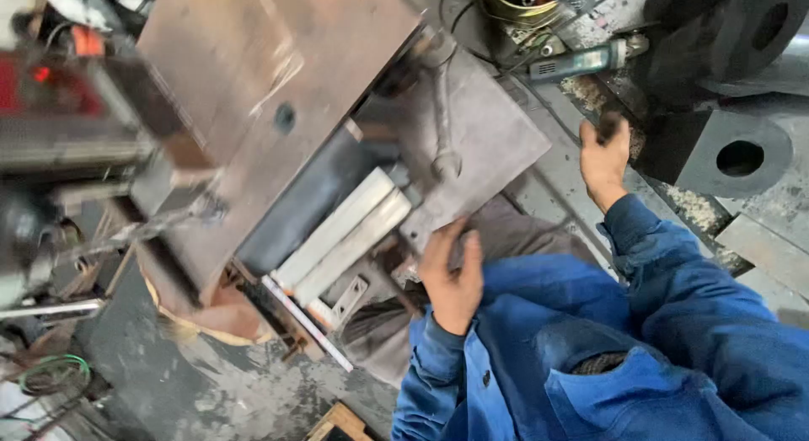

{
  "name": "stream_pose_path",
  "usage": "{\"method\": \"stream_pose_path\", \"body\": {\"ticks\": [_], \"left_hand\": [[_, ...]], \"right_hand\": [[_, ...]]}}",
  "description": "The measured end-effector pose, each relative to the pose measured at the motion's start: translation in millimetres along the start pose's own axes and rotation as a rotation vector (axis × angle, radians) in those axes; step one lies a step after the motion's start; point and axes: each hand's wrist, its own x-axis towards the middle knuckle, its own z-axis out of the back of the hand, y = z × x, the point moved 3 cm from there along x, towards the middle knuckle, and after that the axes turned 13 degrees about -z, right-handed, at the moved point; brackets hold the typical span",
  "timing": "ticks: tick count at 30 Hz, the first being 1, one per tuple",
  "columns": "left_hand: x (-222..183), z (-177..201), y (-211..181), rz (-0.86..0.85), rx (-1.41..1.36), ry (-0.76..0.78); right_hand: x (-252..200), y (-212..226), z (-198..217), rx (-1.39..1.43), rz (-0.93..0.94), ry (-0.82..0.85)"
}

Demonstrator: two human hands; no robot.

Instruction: The recorder uses an angle grinder to smooth and shape metal parts, then uses a magnetic drill press to drill holes.

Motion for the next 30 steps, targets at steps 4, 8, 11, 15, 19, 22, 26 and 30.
{"method": "stream_pose_path", "body": {"ticks": [4,8,11,15,19,22,26,30], "left_hand": [[76.6,-96.0,4.7,-0.093,0.004,0.318],[149.2,-193.3,44.0,-0.303,0.297,0.491],[180.6,-228.3,60.1,-0.273,0.455,0.596],[189.5,-252.0,89.8,-0.19,0.593,0.757],[191.4,-260.3,113.4,-0.089,0.626,0.834],[173.1,-258.4,133.7,-0.059,0.668,0.873],[174.3,-253.0,135.4,-0.199,0.721,0.813],[181.4,-248.8,128.6,-0.069,0.551,0.711]], "right_hand": [[32.7,-29.7,-10.4,0.261,-0.715,0.17],[98.9,-80.8,-55.3,0.445,-1.005,0.177],[150.1,-110.3,-95.6,0.522,-1.08,0.146],[230.4,-156.0,-157.5,0.57,-1.065,0.088],[300.7,-256.3,-185.6,0.521,-1.152,-0.05],[340.6,-345.5,-246.9,0.155,-0.842,0.329],[319.6,-310.1,-250.2,0.357,-0.742,0.459],[293.7,-232.7,-214.1,0.419,-0.899,0.025]]}}
